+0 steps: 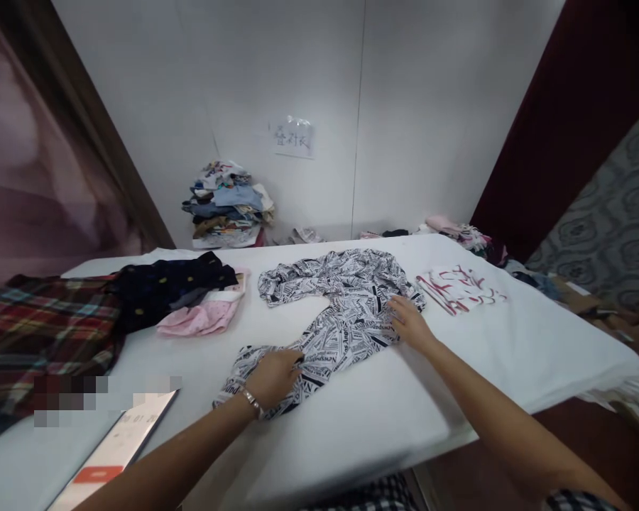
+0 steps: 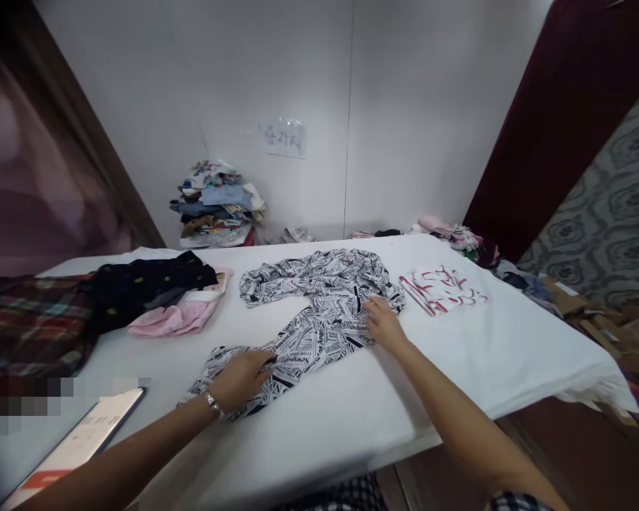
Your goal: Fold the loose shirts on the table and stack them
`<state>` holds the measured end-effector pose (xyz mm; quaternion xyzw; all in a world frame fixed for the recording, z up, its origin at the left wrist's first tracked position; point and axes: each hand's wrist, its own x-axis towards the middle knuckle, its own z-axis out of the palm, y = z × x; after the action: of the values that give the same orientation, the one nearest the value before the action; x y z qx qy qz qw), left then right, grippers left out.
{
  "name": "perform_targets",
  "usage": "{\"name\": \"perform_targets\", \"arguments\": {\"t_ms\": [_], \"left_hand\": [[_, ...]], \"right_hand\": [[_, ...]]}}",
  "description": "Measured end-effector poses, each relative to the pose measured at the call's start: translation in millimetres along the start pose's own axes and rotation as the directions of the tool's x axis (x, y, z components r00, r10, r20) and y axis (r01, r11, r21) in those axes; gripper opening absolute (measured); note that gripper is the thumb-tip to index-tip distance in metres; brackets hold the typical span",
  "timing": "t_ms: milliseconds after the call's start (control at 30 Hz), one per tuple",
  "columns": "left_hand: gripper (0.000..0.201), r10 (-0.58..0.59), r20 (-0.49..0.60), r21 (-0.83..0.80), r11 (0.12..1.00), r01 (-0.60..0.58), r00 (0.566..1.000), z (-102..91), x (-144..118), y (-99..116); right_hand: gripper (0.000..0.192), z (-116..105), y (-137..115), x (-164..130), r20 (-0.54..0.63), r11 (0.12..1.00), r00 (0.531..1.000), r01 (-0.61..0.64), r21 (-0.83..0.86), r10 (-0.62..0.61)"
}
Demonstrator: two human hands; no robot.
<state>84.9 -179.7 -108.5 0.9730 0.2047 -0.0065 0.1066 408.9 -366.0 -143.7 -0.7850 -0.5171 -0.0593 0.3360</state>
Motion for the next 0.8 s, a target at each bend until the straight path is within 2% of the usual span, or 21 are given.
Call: {"name": "perform_targets", "arguments": {"t_ms": [67,100,167,233,267,333,433,567,633,700,800], "left_hand": [[0.022,0.03,-0.03,-0.015,0.999,-0.031,0.999,-0.1,0,4],[0.022,0.064,-0.068,-0.037,0.997,-0.067,0.996,-1.5,0,6],[0.018,0.165,-0.174,-0.11,0.976,-0.186,0.971,-5.9,-2,13],[0.013,0.26,-0.247,-0.191,0.931,-0.31,0.933,-10.5,-8,21],[0.012,0.301,-0.244,-0.229,0.906,-0.357,0.922,-12.0,-12,25],[0.011,0.367,-0.158,-0.283,0.873,-0.398,0.917,-12.4,-21,33],[0.012,0.392,-0.026,-0.228,0.893,-0.387,0.92,-5.4,-34,37],[0.055,0.317,-0.061,-0.03,0.947,-0.319,0.946,7.9,-45,24],[0.063,0.268,-0.079,0.023,0.963,-0.267,0.96,11.4,-48,17],[0.058,0.195,-0.094,0.046,0.98,-0.192,0.976,11.3,-50,12],[0.035,0.039,-0.031,0.07,0.997,-0.037,0.999,4.8,-49,14]], "right_hand": [[0.056,7,-9,3,0.144,0.995,0.985,0.095,-0.005,-0.094],[0.063,9,-10,4,0.209,0.994,0.972,0.108,-0.012,-0.103],[0.069,10,-8,5,0.299,0.995,0.952,0.089,-0.048,-0.071],[0.067,9,0,5,0.335,0.993,0.942,0.063,-0.101,-0.026],[0.066,8,5,5,0.344,0.99,0.939,0.059,-0.125,-0.013],[0.063,2,16,3,0.353,0.981,0.936,0.055,-0.185,0.014],[0.054,-12,33,-6,0.33,0.952,0.939,0.006,-0.305,0.099],[0.042,-41,56,-24,0.216,0.895,0.942,-0.149,-0.421,0.258],[0.041,-52,63,-34,0.203,0.884,0.936,-0.177,-0.433,0.287],[0.043,-58,64,-42,0.205,0.895,0.938,-0.176,-0.411,0.278],[0.049,-53,55,-47,0.163,0.918,0.96,-0.157,-0.364,0.229]]}}
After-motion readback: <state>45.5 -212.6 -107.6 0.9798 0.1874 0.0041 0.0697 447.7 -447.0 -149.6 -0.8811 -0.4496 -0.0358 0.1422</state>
